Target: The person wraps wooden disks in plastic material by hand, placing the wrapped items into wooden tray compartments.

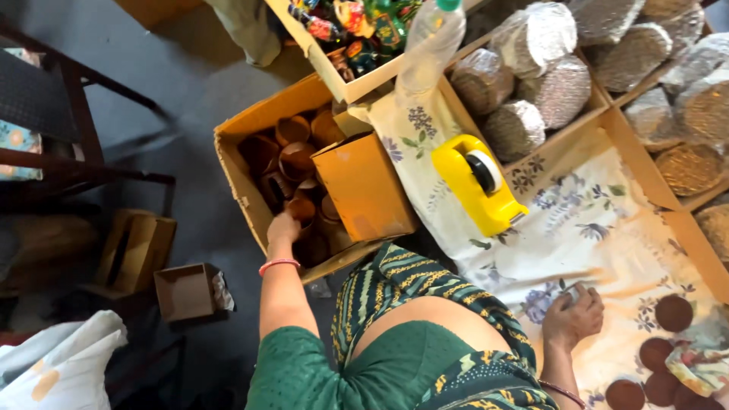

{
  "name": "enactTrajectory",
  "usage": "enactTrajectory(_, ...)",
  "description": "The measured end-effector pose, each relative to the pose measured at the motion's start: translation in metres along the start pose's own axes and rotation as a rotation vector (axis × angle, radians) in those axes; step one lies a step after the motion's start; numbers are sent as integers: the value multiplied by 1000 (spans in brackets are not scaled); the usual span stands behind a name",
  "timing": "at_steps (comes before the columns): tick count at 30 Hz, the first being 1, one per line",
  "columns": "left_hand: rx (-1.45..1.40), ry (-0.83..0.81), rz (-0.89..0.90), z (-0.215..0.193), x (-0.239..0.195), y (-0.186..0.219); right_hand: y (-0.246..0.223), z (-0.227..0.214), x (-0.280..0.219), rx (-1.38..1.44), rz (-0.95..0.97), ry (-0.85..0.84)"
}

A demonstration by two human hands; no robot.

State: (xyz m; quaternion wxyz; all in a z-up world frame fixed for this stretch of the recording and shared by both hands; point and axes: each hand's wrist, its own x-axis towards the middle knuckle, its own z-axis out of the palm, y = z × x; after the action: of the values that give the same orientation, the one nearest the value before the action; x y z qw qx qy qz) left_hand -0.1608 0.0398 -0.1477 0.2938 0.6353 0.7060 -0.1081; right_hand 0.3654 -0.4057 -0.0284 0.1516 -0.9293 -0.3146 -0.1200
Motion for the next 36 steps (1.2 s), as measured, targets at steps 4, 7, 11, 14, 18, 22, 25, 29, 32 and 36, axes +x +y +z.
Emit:
enactTrajectory(4,140,-116,169,75,30,-43,-7,-2,1,-8,3,16)
enactTrajectory(7,273,-230,305,98,27,-49,-4,3,-1,-10,17,17)
enactTrajectory(11,344,-212,161,56,-21,-10,-11,2,3,-36,57,30)
enactTrajectory(14,41,-87,70,19,-37,20,-16,-2,4,-22,45,35)
enactTrajectory(18,-464,174,184,33,0,2,-13,11,3,-29,53,80)
enactTrajectory(22,-1392,318,34,-28,4,43,-3,24,0,-50,71,123)
enactTrajectory(25,-1922,-40,133,-98,-29,86,-13,20,1,13,99,147)
enactTrajectory(29,-2202,-374,633,-115,-3,89,-7,19,-2,81,86,66)
enactTrajectory(32,-2057,-893,1014,-156,-89,188,-24,-34,1,241,94,53)
enactTrajectory(36,-1341,-685,1155,-146,-193,307,10,-75,-1,47,246,113)
